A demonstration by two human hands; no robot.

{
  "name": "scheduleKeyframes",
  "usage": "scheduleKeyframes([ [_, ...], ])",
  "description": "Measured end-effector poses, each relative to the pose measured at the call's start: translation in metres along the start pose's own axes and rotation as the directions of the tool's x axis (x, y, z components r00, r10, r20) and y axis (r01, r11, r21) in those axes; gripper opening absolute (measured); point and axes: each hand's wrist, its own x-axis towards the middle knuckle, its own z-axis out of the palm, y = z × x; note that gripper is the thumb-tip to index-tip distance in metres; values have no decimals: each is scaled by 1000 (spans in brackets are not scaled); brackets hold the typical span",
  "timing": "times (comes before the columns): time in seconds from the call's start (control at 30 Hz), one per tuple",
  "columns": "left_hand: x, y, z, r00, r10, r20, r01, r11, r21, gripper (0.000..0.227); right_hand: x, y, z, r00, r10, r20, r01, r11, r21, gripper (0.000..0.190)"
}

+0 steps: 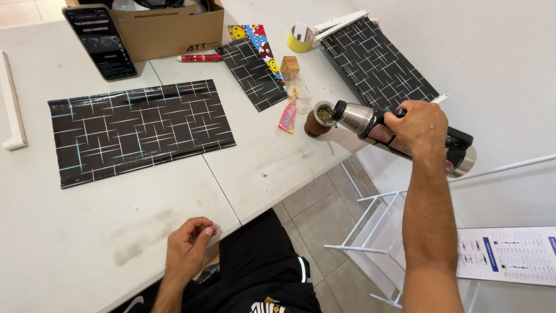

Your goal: Assembling a multi-tier shoe rack by inserting support poles into fabric shelves and connecting them to plastic side supports.

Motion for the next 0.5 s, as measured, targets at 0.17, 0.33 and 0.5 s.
scheduleKeyframes([
  [0.17, 0, 5, -1, 999, -33, 5, 33, 999, 4, 15, -2, -8, -7, 1000, -8, 7, 8, 999, -38, 31],
  [0.33, 0, 5, -1, 1000, -19, 7, 18, 1000, 12, 15, -3, -10, -10, 1000, -26, -6, 26, 999, -46, 31],
  [0.5, 0, 2, 0, 999, -34, -5, 34, 999, 7, 15, -1, -9, -8, 1000, -14, 4, 14, 1000, -23, 30],
])
